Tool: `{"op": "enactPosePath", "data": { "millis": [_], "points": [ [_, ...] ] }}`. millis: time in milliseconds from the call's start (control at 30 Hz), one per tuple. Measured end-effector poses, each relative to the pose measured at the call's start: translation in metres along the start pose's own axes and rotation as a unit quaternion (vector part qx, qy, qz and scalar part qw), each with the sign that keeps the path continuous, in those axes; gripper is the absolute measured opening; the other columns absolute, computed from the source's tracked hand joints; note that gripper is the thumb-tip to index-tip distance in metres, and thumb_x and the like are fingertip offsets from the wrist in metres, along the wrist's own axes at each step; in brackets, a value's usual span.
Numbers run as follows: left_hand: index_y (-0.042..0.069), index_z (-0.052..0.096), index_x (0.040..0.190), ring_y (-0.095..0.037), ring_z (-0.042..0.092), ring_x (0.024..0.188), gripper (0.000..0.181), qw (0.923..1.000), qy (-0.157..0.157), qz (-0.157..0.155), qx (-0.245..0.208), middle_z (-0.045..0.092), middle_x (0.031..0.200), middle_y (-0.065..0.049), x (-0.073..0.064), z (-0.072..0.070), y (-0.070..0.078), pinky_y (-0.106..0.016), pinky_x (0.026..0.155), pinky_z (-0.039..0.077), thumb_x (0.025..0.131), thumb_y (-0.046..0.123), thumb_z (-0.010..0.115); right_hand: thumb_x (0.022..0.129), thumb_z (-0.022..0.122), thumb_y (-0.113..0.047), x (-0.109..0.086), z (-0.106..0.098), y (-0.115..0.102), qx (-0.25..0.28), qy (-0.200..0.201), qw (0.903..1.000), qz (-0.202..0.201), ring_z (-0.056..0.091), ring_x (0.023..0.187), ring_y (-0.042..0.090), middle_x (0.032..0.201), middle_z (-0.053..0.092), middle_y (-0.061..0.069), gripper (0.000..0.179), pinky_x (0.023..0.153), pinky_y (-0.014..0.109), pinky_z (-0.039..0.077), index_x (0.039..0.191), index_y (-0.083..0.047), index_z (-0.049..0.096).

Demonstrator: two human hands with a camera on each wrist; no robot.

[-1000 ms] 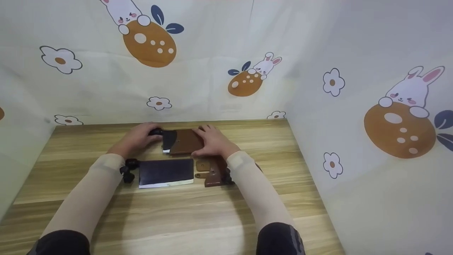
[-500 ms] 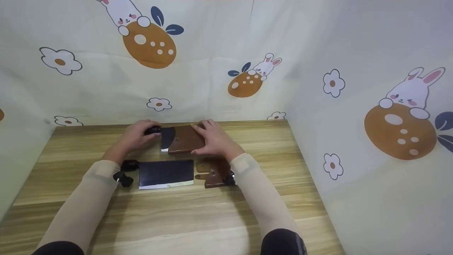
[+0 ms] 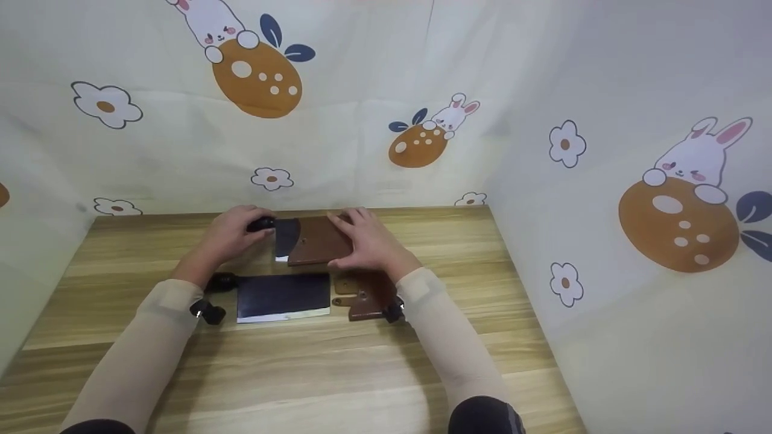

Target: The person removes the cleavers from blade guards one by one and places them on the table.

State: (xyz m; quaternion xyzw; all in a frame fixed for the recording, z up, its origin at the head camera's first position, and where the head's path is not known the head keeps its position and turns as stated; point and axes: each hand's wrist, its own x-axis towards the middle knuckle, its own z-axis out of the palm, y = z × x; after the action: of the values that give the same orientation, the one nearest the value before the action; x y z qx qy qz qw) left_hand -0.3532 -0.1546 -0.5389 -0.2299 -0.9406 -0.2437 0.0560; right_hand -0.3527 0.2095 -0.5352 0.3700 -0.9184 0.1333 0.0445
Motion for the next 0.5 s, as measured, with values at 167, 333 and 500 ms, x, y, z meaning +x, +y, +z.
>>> {"op": "enactPosePath", "data": {
  "millis": [167, 333, 500],
  "points": [
    [0.013, 0.072, 0.139, -0.040, 0.067, 0.123, 0.040, 0.9997, 0.005, 0.005, 0.025, 0.074, 0.129, -0.016, -0.0010, -0.0016, 0.0035, -0.062, 0.107, 0.052, 0.106, 0.033, 0.077, 0.080, 0.083, -0.076, -0.0016, 0.0008, -0.0002, 0.003, 0.006, 1.0000, -0.005, 0.041, 0.146, 0.028, 0.162, 0.046, 0.008, 0.114, 0.121, 0.048, 0.042, 0.171, -0.018, 0.044],
    [0.015, 0.072, 0.141, -0.041, 0.067, 0.121, 0.041, 0.9994, 0.012, 0.009, 0.032, 0.074, 0.128, -0.017, -0.0030, -0.0058, 0.0072, -0.064, 0.104, 0.053, 0.105, 0.034, 0.077, 0.080, 0.086, -0.071, -0.0022, -0.0024, -0.0025, 0.011, 0.009, 0.9999, -0.007, 0.041, 0.147, 0.029, 0.162, 0.046, 0.008, 0.113, 0.121, 0.049, 0.041, 0.171, -0.020, 0.044],
    [0.017, 0.071, 0.142, -0.041, 0.066, 0.123, 0.041, 0.9995, 0.015, 0.001, 0.027, 0.072, 0.131, -0.016, -0.0052, -0.0099, 0.0091, -0.064, 0.104, 0.052, 0.106, 0.035, 0.076, 0.080, 0.088, -0.070, -0.0008, -0.0058, -0.0046, 0.008, 0.008, 0.9999, -0.003, 0.041, 0.147, 0.027, 0.162, 0.045, 0.007, 0.114, 0.122, 0.048, 0.040, 0.172, -0.023, 0.042]
  ]
}}
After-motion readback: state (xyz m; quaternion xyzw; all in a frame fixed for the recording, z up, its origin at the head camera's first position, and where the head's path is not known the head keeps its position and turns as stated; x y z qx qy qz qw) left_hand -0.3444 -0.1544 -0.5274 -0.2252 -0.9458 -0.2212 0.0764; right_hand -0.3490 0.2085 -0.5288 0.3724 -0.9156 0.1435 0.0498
